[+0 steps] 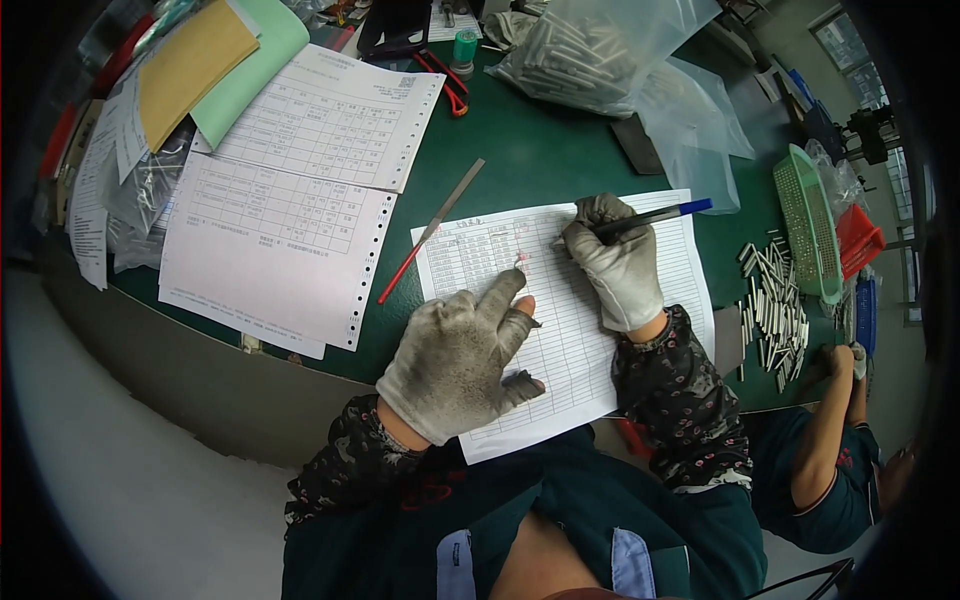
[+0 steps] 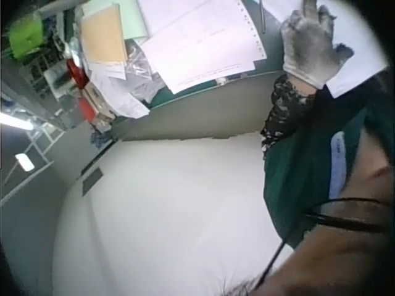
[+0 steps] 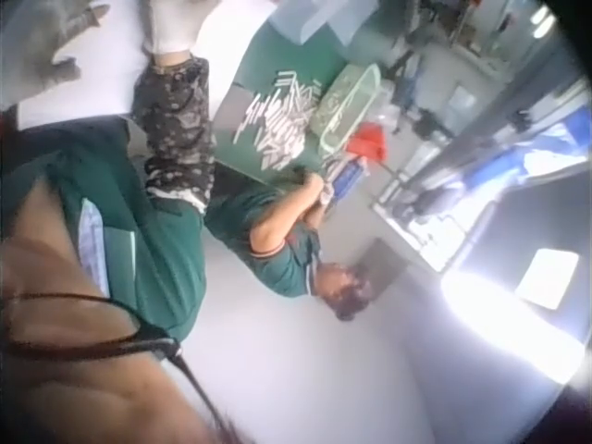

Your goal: The worker is manually sorting small metal pins on a workbench and recording the data onto a production log sheet using a pen.

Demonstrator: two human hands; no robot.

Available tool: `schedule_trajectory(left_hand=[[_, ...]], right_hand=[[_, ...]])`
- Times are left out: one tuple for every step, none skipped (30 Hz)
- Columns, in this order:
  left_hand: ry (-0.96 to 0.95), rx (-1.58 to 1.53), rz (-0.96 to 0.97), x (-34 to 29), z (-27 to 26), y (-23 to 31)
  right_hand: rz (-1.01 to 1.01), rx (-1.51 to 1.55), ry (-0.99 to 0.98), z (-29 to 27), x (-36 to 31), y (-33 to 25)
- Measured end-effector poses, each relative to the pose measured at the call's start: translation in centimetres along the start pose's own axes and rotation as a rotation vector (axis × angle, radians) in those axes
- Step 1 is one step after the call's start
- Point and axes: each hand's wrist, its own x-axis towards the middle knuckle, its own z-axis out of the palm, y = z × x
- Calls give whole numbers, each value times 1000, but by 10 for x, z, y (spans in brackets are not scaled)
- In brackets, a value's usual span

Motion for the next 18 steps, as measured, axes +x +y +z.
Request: schedule_trajectory(left_hand=[[1, -1, 1, 0, 0, 0], [-1, -3, 0, 0, 0, 0], [-3, -5, -1, 0, 0, 0], [-4, -5, -1, 0, 1, 0], [1, -6, 1, 0, 1, 0], [7, -6, 4, 1, 1, 0], [6, -6, 3, 1, 1, 0], [10, -10, 4, 1, 1, 0], [13, -15, 5, 1, 1, -1], [13, -15, 5, 0, 1, 0], [12, -13, 3, 0, 0, 0], [10, -12, 1, 0, 0, 0], [11, -11, 0, 0, 0, 0], [15, -12, 3, 0, 0, 0], [19, -13, 6, 0, 1, -1], [18, -14, 7, 0, 1, 0], [14, -10, 8, 0, 1, 0], [10, -6, 9, 0, 1, 0]], right_hand=[[4, -37, 33, 0, 0, 0], [4, -38, 33, -1, 0, 0], [-21, -64, 35, 0, 0, 2], [-46, -89, 37, 0, 0, 2], [-45, -89, 37, 0, 0, 2], [-37, -89, 39, 1, -1, 1], [-31, -88, 39, 2, -1, 0], [-31, -88, 39, 2, -1, 0], [-18, -65, 31, 2, -1, 0], [-6, -43, 23, 1, -1, -1], [-5, -42, 23, 1, -1, 0], [-19, -69, 31, 1, 0, 1], [-32, -96, 37, 0, 0, 2], [-33, -95, 36, 0, 1, 2], [-35, -84, 37, 1, 1, 2], [-35, -74, 41, 0, 0, 2], [-35, -75, 41, 0, 0, 2], [-24, -71, 31, -1, 0, 3]])
